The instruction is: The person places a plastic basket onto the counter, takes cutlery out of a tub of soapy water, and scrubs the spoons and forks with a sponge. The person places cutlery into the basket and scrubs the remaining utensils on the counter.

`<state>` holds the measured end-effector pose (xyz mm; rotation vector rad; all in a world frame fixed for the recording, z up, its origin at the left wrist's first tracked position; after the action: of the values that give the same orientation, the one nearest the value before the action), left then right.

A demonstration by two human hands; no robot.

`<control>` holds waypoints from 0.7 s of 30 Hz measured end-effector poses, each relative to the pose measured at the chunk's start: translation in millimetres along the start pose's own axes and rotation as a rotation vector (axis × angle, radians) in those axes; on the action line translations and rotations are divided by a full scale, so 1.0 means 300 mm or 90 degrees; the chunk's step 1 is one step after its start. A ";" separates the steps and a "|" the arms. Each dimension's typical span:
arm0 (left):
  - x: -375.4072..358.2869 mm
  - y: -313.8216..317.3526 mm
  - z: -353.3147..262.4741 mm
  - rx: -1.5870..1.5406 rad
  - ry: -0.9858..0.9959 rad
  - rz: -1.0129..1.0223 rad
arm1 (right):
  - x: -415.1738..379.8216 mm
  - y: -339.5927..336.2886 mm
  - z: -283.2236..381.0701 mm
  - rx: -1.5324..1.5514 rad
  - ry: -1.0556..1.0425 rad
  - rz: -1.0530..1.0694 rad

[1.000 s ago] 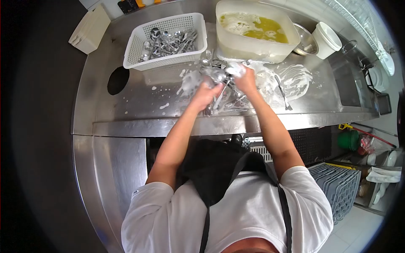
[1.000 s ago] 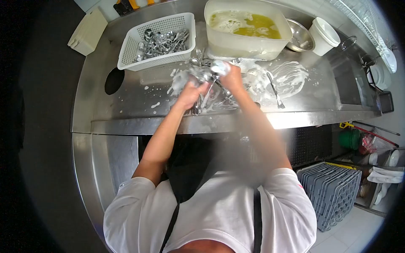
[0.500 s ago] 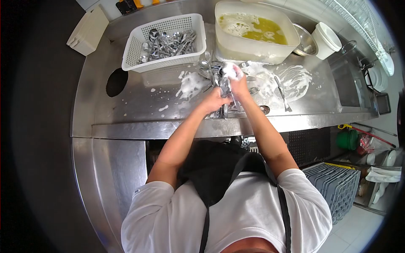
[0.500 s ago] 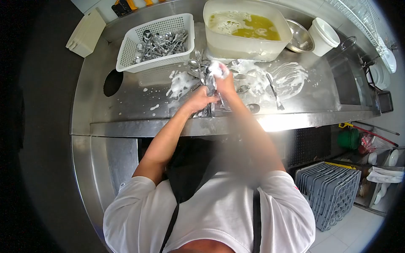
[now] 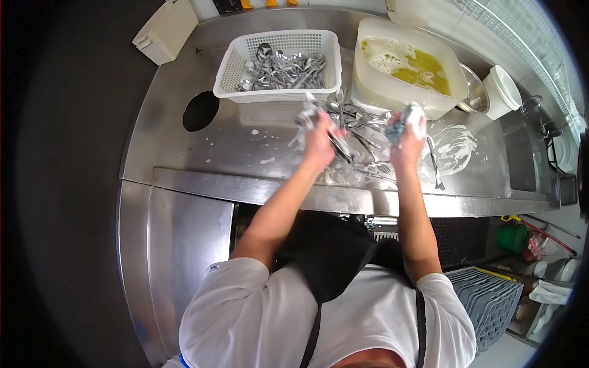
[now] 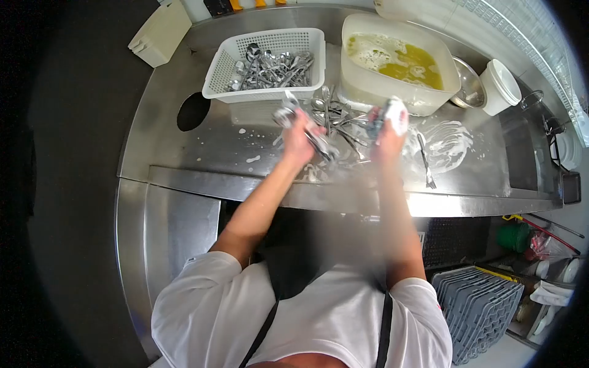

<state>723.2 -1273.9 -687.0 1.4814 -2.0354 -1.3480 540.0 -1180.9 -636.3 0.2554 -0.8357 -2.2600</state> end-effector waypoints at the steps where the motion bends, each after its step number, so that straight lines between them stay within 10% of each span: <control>1: 0.045 0.024 -0.084 -0.029 0.023 0.000 | -0.007 -0.024 0.032 0.005 -0.010 -0.008; 8: 0.483 0.081 -0.713 0.118 0.274 -0.308 | -0.088 -0.170 0.138 -0.053 -0.088 -0.074; 15: 0.831 -0.345 -0.810 0.815 0.057 -0.137 | -0.166 -0.292 0.192 -0.154 -0.071 -0.174; 17: 0.832 -0.354 -0.775 0.549 0.006 -0.175 | -0.183 -0.310 0.214 -0.190 -0.066 -0.211; 21: 0.746 -0.140 -0.694 0.891 0.469 -0.256 | -0.156 -0.377 0.201 -0.288 -0.056 -0.201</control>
<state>793.1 -1574.2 -674.3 2.3798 -2.1012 0.8701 488.1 -1057.7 -663.8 0.0803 -0.3196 -2.6988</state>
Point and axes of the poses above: each hand's wrist, its own x-axis towards the middle knuckle, its own y-axis out of the palm, z = x × y, the point moved 2 cm from there along x, towards the middle knuckle
